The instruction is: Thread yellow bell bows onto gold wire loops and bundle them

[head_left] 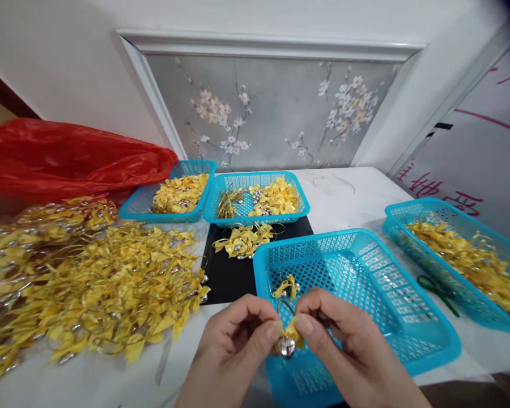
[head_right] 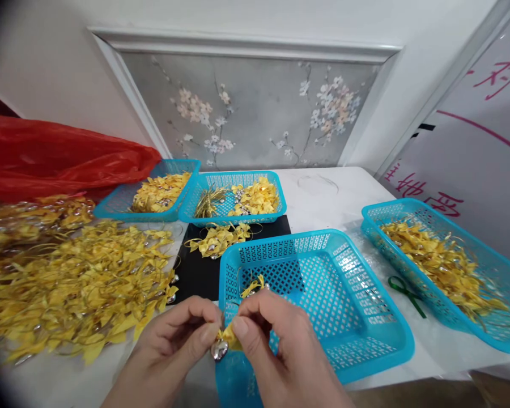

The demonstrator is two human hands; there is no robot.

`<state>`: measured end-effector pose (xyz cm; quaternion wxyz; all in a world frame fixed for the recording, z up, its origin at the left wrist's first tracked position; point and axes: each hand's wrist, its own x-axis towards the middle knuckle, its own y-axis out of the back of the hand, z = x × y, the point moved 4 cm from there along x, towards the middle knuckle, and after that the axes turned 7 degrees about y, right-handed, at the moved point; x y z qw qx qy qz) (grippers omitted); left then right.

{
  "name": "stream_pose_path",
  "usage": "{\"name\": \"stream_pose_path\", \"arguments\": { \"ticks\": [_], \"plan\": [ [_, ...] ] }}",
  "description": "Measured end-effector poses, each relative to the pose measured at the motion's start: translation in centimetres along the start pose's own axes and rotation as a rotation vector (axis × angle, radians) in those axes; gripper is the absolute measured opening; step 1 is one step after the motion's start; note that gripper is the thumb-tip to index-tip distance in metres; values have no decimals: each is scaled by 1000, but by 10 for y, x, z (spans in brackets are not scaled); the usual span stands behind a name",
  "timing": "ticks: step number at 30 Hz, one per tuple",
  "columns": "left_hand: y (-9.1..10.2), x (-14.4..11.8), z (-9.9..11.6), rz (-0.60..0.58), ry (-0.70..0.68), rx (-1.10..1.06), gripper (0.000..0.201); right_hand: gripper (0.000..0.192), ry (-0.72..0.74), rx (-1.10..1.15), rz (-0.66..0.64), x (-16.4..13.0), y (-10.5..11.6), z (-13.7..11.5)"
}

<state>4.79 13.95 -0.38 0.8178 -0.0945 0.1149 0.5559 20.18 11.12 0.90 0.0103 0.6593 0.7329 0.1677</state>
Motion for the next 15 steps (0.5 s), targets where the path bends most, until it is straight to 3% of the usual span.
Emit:
{"name": "stream_pose_path", "arguments": {
  "ticks": [6, 11, 15],
  "plan": [
    [0, -3, 6, 87, -65, 147, 10, 18, -92, 251, -6, -3, -5, 7],
    [0, -6, 11, 114, -94, 205, 24, 14, -61, 242, 26, -3, -5, 7],
    [0, -8, 12, 121, -46, 97, 22, 12, -62, 223, 38, -4, -4, 6]
  ]
}}
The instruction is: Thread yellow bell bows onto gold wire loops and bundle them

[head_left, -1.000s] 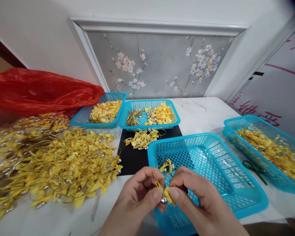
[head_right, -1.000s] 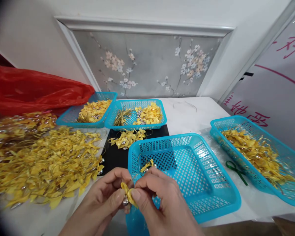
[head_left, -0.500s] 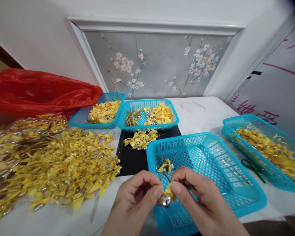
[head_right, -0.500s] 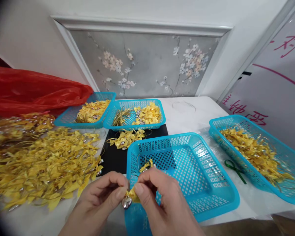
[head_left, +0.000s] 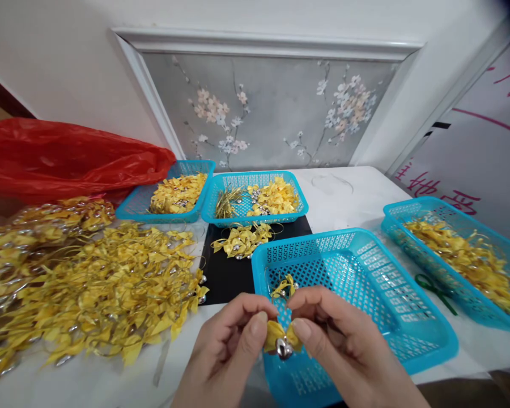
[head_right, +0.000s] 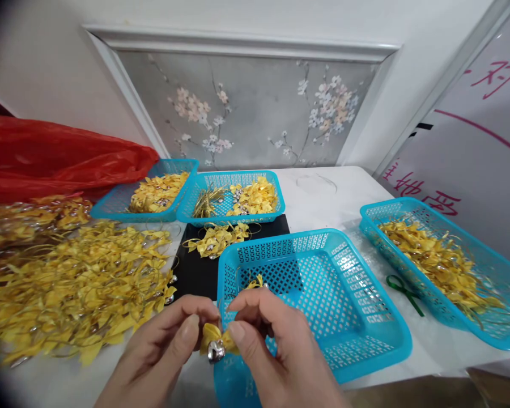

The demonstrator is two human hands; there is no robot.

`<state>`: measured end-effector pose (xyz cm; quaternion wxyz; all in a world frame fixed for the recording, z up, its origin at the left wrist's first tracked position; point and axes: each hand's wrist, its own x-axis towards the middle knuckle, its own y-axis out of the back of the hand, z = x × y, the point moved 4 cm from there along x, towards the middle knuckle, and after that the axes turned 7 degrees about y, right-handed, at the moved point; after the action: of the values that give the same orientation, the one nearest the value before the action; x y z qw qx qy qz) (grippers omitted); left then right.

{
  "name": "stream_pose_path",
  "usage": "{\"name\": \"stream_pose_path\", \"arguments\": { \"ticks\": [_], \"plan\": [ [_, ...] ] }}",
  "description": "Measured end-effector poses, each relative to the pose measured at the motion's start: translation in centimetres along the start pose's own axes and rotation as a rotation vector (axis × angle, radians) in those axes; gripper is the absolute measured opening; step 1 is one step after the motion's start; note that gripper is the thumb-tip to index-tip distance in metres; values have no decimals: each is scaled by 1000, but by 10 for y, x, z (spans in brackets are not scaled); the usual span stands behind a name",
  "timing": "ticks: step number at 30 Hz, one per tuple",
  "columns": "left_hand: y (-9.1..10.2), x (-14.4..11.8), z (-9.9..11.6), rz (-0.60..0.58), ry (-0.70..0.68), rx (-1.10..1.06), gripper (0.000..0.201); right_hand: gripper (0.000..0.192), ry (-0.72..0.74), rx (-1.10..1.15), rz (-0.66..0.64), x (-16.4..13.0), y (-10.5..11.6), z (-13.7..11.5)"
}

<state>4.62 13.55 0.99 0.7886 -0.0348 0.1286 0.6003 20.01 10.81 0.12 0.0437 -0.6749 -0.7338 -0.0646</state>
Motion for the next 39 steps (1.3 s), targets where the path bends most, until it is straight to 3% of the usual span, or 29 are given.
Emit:
{"name": "stream_pose_path", "arguments": {
  "ticks": [5, 9, 17, 24, 27, 31, 34, 36, 39],
  "plan": [
    [-5, 2, -5, -190, 70, -144, 7, 15, 6, 9, -26, 0, -1, 2],
    [-8, 3, -8, -221, 60, -121, 7, 13, 18, 6, -12, 1, -2, 3],
    [1, -5, -6, -69, 52, -74, 5, 13, 12, -86, 49, -4, -6, 9],
    [60, -22, -37, 268, 60, 47, 11, 20, 22, -253, 77, -4, -3, 10],
    [95, -42, -58, 485, -10, 332, 10, 20, 30, -286, 76, -4, 1, 13],
    [125, -70, -68, 712, -258, 933, 4, 18, 61, -365, 17, -2, 6, 15],
    [121, -74, -69, 683, -443, 1316, 8, 18, 102, -423, 1, 0, 12, 13],
    [115, -67, -73, 639, -440, 1473, 14, 18, 142, -451, 17, 1, 18, 10],
    [109, -50, -80, 613, -418, 1543, 18, 17, 187, -494, 23, -2, 30, 6]
  ]
}}
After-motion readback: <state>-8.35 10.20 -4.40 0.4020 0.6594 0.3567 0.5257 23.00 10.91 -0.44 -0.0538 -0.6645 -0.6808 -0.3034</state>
